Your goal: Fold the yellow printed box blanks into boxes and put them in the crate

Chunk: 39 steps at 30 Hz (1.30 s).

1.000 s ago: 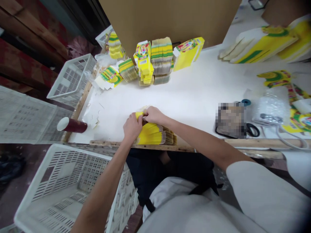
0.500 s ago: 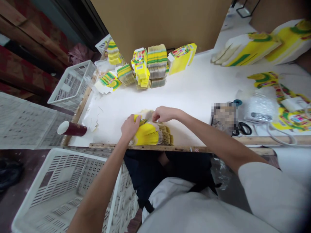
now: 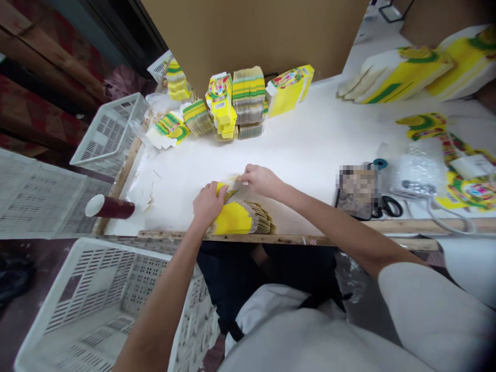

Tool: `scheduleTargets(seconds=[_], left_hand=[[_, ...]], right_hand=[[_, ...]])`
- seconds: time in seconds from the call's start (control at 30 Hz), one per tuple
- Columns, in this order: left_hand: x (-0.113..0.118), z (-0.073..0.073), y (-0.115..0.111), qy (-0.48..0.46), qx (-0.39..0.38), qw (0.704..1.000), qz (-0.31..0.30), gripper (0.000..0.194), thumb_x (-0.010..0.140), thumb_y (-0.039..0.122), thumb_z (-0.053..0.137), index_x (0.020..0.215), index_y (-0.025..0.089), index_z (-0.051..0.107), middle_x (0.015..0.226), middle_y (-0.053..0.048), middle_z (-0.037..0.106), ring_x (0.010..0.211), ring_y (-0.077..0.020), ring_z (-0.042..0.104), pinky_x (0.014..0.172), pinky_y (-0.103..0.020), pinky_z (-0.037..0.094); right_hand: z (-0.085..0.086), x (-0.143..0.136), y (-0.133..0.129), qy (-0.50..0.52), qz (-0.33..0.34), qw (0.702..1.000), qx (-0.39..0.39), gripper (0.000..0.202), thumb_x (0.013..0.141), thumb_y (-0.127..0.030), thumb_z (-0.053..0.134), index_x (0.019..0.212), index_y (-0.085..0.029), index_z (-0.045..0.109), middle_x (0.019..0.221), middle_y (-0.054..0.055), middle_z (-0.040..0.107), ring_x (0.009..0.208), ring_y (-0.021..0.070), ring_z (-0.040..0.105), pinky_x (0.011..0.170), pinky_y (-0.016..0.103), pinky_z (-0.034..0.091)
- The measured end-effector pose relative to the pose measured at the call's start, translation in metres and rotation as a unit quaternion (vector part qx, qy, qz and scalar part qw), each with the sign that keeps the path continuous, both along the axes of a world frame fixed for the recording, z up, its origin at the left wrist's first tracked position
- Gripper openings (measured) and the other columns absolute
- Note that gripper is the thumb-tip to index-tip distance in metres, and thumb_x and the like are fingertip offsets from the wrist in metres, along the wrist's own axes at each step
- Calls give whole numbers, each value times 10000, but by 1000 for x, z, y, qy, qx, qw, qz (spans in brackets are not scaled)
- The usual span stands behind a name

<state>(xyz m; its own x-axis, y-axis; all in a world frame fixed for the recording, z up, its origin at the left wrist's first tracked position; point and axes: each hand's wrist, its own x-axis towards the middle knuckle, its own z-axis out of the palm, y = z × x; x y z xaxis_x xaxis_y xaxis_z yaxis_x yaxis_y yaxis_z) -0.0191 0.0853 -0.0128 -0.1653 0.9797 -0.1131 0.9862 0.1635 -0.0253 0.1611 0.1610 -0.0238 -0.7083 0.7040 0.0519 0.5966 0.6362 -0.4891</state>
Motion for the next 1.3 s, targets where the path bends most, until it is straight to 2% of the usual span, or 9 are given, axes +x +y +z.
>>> scheduleTargets(seconds=[0.1, 0.23, 0.43, 0.77, 0.93, 1.07, 1.13, 1.3], left_hand=[[0, -2, 1, 1, 0, 1000, 0, 384, 925, 480, 250, 1050, 216, 499, 1047, -101, 635, 1004, -249, 594, 764, -333, 448], [0, -2, 1, 2, -2, 1000, 2, 384, 924, 480, 255, 1051, 214, 501, 1047, -102, 634, 998, -250, 596, 758, -333, 449], [1, 0, 0, 4, -2, 1000, 1, 401, 926, 482, 238, 1070, 214, 499, 1053, -102, 633, 1009, -247, 592, 770, -333, 449], [2, 0, 0, 6, 1, 1000, 3, 402, 928, 477, 230, 1064, 207, 496, 1055, -110, 633, 1001, -258, 596, 759, -342, 453], [2, 2, 0, 3, -1, 1000, 7, 397, 930, 468, 227, 1063, 208, 497, 1055, -112, 635, 996, -257, 601, 754, -338, 455], [1, 2, 0, 0, -5, 1000, 17, 403, 930, 464, 226, 1068, 200, 497, 1044, -122, 640, 975, -262, 612, 751, -345, 456], [1, 2, 1, -3, -6, 1000, 20, 400, 930, 462, 231, 1071, 198, 497, 1046, -126, 640, 974, -264, 613, 752, -347, 456], [2, 2, 0, -16, -7, 1000, 12, 373, 931, 442, 247, 1065, 200, 497, 1039, -123, 644, 966, -269, 617, 745, -351, 454]], right_hand=[[-10, 0, -7, 2, -12, 1000, 25, 325, 879, -133, 416, 1071, -191, 671, 1065, 115, 582, 988, 220, 510, 734, 289, 381], [-12, -2, -8, 3, -16, 999, 44, 294, 885, -131, 406, 1021, -189, 659, 1052, 89, 581, 978, 198, 502, 749, 268, 376], [-11, -15, -4, -18, -32, 998, 55, 282, 861, -98, 407, 1043, -157, 614, 999, 97, 599, 883, 187, 548, 727, 269, 384], [4, -28, -8, -72, -26, 996, 43, 265, 840, -172, 465, 970, -103, 685, 1010, 174, 638, 889, 260, 621, 721, 322, 443], [6, -41, -15, -71, -69, 995, 0, 270, 852, -183, 458, 957, -100, 693, 1014, 194, 671, 935, 267, 634, 776, 326, 458], [4, -44, -13, -55, -118, 990, -58, 307, 866, -221, 442, 971, -66, 685, 994, 214, 684, 918, 268, 641, 750, 315, 470], [3, -43, -12, -42, -120, 987, -99, 298, 854, -237, 465, 935, -70, 697, 909, 178, 708, 832, 234, 654, 696, 279, 473], [-2, -52, -18, 7, -74, 978, -194, 228, 809, -181, 506, 856, -131, 723, 708, 17, 699, 594, 98, 595, 549, 171, 425]])
